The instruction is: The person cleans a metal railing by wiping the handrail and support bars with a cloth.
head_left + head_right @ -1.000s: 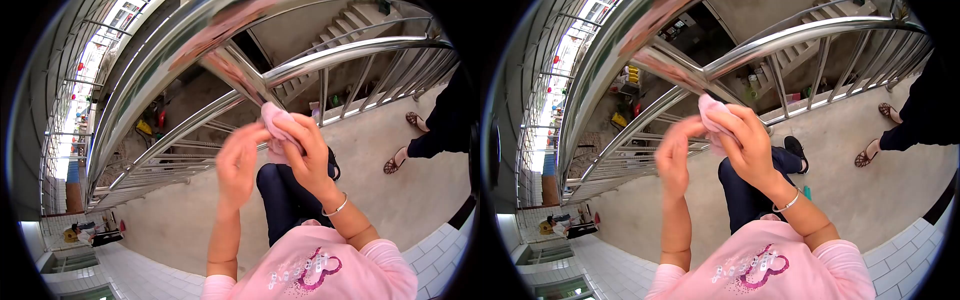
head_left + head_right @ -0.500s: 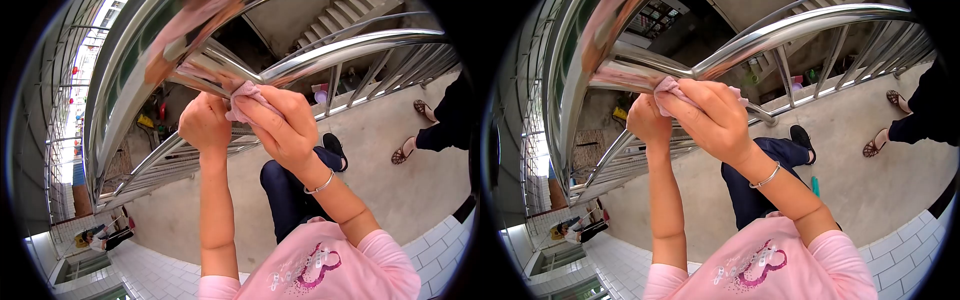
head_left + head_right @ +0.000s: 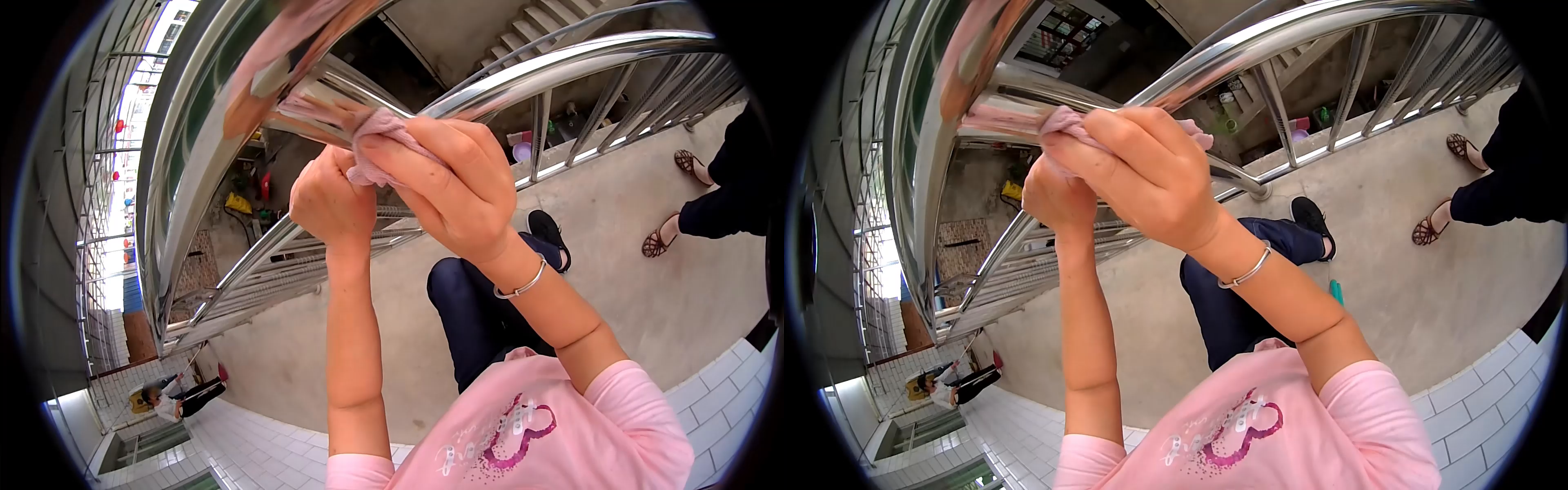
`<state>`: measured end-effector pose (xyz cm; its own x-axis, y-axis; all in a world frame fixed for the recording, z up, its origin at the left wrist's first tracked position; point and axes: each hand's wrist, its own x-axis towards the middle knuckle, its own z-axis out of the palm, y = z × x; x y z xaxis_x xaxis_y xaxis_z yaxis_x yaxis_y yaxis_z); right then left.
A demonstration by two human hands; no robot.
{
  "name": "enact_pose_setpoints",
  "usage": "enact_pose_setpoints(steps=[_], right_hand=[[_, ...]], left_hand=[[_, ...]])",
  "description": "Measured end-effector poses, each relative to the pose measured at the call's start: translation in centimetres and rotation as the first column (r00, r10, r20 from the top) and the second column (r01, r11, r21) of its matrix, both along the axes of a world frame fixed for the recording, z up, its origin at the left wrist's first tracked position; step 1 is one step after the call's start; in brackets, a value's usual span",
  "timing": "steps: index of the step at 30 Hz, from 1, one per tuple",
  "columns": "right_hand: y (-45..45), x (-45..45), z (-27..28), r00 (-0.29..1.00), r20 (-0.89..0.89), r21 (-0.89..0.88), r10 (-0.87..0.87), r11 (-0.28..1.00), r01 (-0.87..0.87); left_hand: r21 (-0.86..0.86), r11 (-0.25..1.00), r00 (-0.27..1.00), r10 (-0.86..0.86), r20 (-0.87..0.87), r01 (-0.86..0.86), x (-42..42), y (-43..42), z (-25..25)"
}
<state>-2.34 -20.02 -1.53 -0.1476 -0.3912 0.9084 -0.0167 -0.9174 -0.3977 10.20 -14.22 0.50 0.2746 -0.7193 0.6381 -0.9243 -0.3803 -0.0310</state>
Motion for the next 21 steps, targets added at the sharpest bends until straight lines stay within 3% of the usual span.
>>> enact_pose_setpoints(steps=[5,12,17,21], right_hand=[[0.6,-0.3,-2.5,0.999,-0.039,0.04,0.005,0.999,-0.004],[0.0,-0.2,0.1,0.999,0.026,0.028,0.034,0.999,-0.035],[-0.6,-0.8,-2.7,1.0,-0.024,0.055,0.012,0.998,-0.01],[-1.6,-0.3,0.3,0.998,0.062,-0.02,-0.009,1.0,0.011]], left_hand=[[-0.01,1.0,1.0,0.017,-0.012,-0.017,0.9,-0.1,-0.5],[-0.009,1.0,1.0,-0.002,0.013,0.003,-0.1,0.1,0.0],[-0.019,1.0,0.999,0.015,-0.029,-0.015,0.8,-0.2,-0.5],[-0.023,1.0,1.0,0.014,0.012,-0.013,0.5,-0.3,-0.4]])
